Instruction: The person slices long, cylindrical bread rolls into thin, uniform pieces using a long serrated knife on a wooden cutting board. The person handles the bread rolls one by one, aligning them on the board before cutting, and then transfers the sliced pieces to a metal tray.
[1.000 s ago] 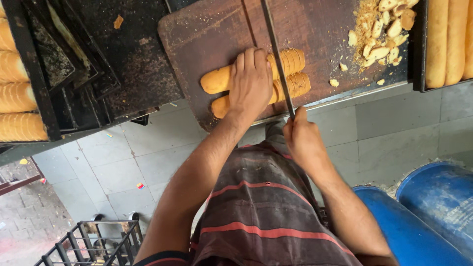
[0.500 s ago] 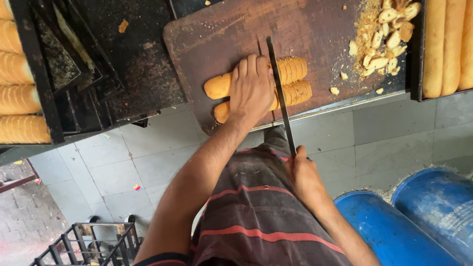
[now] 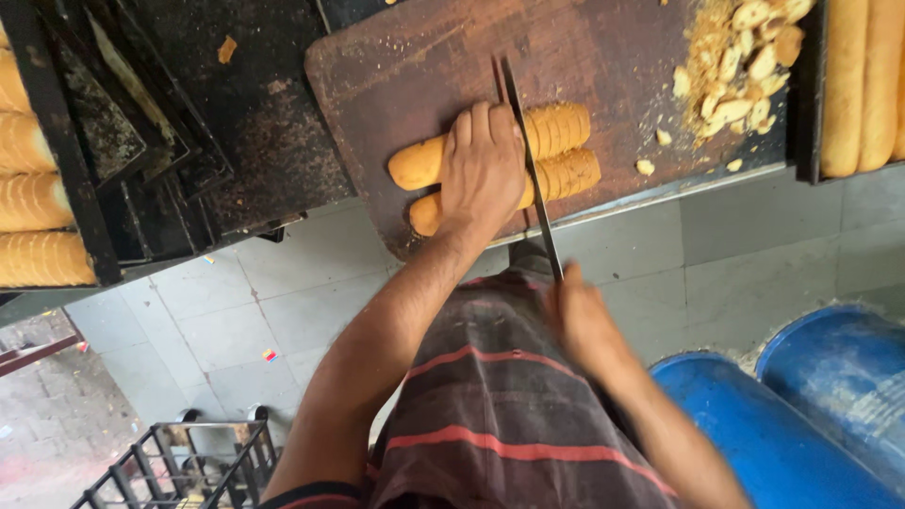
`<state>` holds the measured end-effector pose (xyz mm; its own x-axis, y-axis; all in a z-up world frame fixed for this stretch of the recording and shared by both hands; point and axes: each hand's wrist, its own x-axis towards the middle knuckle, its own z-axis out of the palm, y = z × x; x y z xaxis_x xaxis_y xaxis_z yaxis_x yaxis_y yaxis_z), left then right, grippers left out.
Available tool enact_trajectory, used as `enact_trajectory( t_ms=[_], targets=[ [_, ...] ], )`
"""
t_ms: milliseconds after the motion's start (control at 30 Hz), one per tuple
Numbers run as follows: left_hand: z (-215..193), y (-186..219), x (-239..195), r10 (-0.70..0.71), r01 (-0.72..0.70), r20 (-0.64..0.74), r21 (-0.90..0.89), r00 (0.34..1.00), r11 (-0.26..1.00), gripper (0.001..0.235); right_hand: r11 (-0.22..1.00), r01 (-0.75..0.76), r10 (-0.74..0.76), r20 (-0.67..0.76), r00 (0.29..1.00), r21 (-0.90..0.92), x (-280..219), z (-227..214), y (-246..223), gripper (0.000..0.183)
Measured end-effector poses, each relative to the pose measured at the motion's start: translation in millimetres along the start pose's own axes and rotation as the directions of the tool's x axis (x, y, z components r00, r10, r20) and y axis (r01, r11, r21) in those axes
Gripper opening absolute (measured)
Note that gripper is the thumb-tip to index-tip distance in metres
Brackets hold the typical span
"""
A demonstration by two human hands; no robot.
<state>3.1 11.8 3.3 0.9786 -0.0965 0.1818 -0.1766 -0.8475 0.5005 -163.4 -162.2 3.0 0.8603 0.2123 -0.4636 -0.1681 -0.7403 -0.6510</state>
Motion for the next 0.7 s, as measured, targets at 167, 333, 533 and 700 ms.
enact_trajectory(
  t_ms=[167, 333, 533, 700],
  targets=[
    [-1, 1, -1, 0.0, 0.0, -0.024, 0.01, 1.0, 1.0, 0.012, 0.992, -0.042, 0.053, -0.095, 0.994, 0.116, 70, 8, -10, 0.033],
    [1, 1, -1, -0.014, 0.015, -0.035, 0.004, 0.999, 1.0, 0.008, 0.984, -0.175, 0.175, -0.012, 0.985, -0.028, 1, 15, 12, 0.03],
    [3, -1, 0, -0.023, 0.022, -0.015, -0.027, 1.0, 0.999, 0.009, 0.999, 0.042, -0.04, -0.154, 0.987, 0.011, 32, 24, 3, 0.028],
    [-2, -5, -6, -0.011, 0.008, -0.021, -0.128, 1.0, 0.992, 0.02, 0.996, -0.086, 0.086, -0.185, 0.979, 0.006, 52, -18, -35, 0.019]
  ],
)
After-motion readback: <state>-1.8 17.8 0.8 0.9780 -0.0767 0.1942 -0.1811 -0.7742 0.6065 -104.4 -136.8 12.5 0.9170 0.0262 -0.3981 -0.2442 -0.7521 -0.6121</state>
